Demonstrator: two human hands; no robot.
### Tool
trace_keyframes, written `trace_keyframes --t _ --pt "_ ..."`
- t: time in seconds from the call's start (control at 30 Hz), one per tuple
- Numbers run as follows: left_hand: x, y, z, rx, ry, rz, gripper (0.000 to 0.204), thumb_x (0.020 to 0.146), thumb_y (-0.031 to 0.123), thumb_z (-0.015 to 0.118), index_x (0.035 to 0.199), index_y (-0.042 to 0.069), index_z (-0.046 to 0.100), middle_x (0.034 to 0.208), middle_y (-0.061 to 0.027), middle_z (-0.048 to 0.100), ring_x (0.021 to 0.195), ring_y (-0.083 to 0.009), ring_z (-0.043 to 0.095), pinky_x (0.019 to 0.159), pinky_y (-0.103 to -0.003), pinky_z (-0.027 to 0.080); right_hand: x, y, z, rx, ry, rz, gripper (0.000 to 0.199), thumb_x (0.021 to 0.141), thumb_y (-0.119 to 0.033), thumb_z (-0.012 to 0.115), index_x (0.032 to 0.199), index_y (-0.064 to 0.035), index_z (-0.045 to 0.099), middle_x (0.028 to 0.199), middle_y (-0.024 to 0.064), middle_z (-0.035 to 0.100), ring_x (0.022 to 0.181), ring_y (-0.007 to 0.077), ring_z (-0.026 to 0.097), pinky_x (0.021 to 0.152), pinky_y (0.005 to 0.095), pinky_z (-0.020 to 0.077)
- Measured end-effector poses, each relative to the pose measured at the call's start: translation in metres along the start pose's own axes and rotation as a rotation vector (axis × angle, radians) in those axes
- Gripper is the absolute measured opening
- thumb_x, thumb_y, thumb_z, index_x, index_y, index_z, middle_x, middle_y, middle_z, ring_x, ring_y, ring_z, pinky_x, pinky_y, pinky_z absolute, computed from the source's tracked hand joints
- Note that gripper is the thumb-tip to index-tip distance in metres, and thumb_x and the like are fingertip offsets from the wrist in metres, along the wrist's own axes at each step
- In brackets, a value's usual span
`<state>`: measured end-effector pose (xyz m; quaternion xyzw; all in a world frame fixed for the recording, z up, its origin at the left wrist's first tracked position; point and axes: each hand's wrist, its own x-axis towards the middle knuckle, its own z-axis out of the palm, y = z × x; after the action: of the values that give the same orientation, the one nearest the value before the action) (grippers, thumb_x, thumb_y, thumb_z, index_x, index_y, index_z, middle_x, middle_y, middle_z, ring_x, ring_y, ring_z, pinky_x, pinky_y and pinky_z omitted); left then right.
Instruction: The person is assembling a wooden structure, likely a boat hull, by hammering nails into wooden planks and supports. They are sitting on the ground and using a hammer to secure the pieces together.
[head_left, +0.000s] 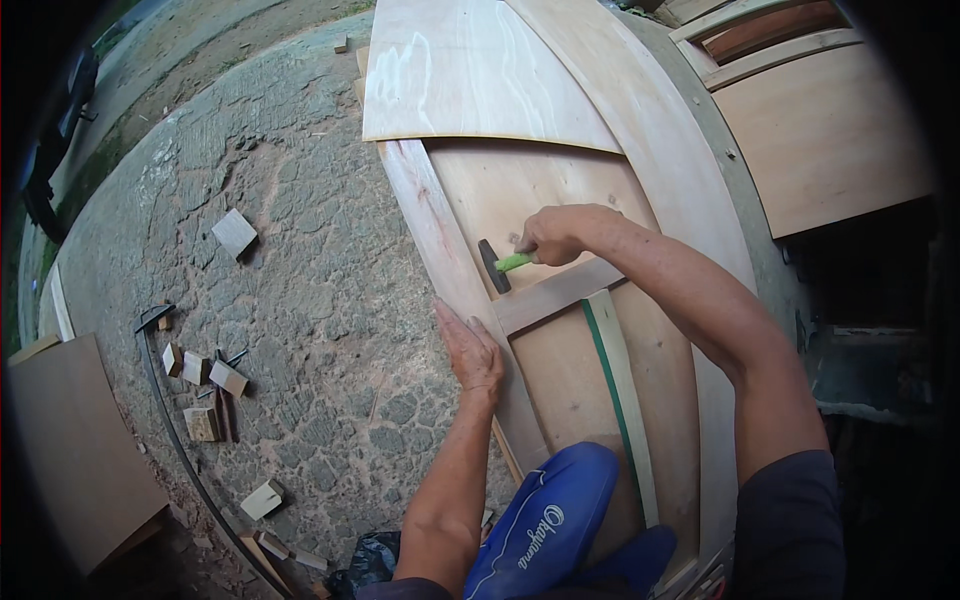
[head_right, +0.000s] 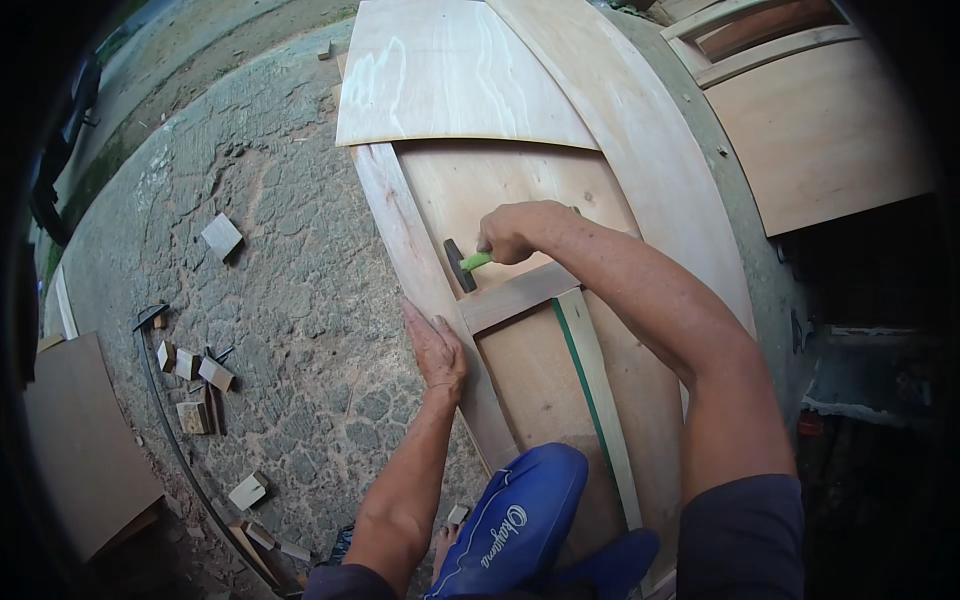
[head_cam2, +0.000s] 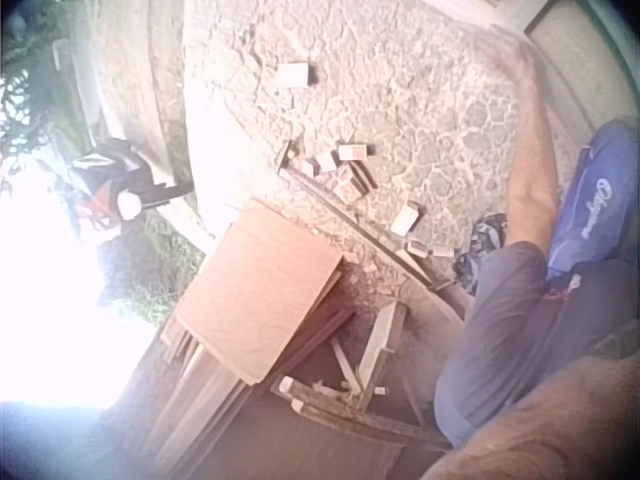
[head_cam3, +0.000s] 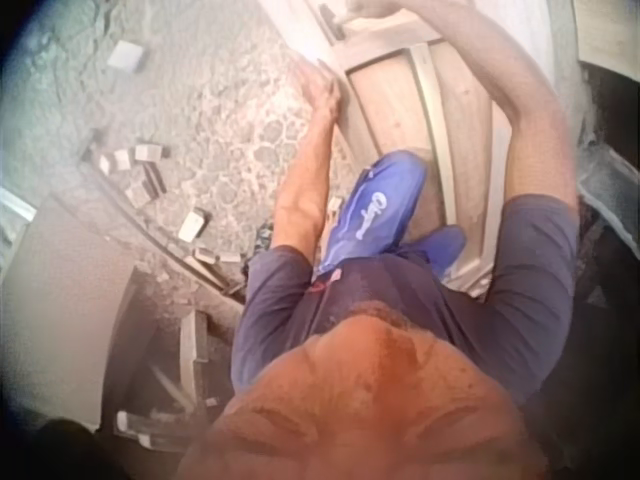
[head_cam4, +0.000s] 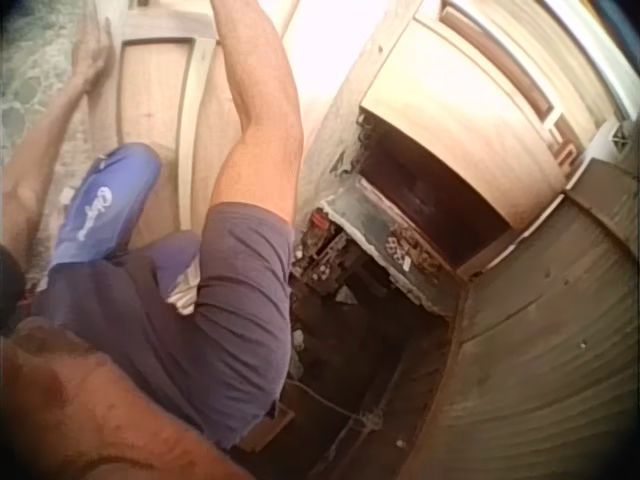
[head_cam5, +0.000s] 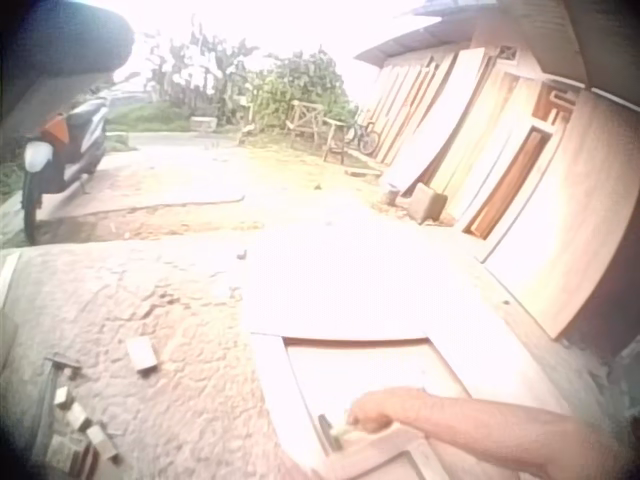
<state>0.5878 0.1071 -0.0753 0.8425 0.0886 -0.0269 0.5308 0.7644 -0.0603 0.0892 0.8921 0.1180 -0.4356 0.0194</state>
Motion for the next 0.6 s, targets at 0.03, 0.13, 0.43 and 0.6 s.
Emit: trace_keyframes --t 0.03,0.13,0.43,0.6 --pt "-0.001 -0.002 -0.002 0.003 0.004 -0.006 0.064 0.102 0.016 0.043 0.155 -0.006 0.016 0.157 -0.0317 0.027 0.146 -0.0461 0.027 0.121 -0.047 0.023 -0.002 -0.01 -0.011 0.024 -0.116 0.017 0.038 0.092 -0.019 0.056 0.128 -0.0188 0.068 0.106 0.015 0.073 0.093 0.0323 0.067 0.084 0.0442 0.0521" --pt "0.001 0.0 -0.001 0.009 0.002 0.009 0.064 0.102 0.016 0.043 0.155 -0.006 0.016 0.157 -0.0318 0.027 0.146 -0.046 0.028 0.121 -0.047 0.023 -0.009 0.003 -0.054 0.032 0.24 -0.008 0.036 0.096 -0.019 0.054 0.13 -0.0178 0.067 0.091 0.0181 0.071 0.082 0.035 0.066 0.075 0.0437 0.0515" --pt "0.0 -0.002 0.003 -0.023 -0.006 0.013 0.064 0.101 0.016 0.043 0.156 -0.006 0.016 0.157 -0.032 0.027 0.146 -0.0458 0.027 0.121 -0.046 0.023 -0.053 0.005 0.02 0.228 0.038 0.05 0.043 0.096 -0.02 0.051 0.139 -0.0147 0.055 0.107 0.019 0.071 0.102 0.0393 0.066 0.091 0.0455 0.0521" --pt "-0.001 0.001 0.003 -0.014 -0.019 -0.018 0.076 0.099 0.026 0.053 0.156 -0.005 0.014 0.158 -0.0323 0.024 0.147 -0.0456 0.026 0.122 -0.046 0.022 -0.118 0.018 0.126 0.889 0.825 0.441 0.05 0.096 -0.022 0.052 0.145 -0.0136 0.051 0.106 0.0257 0.069 0.104 0.041 0.066 0.09 0.0485 0.0497"
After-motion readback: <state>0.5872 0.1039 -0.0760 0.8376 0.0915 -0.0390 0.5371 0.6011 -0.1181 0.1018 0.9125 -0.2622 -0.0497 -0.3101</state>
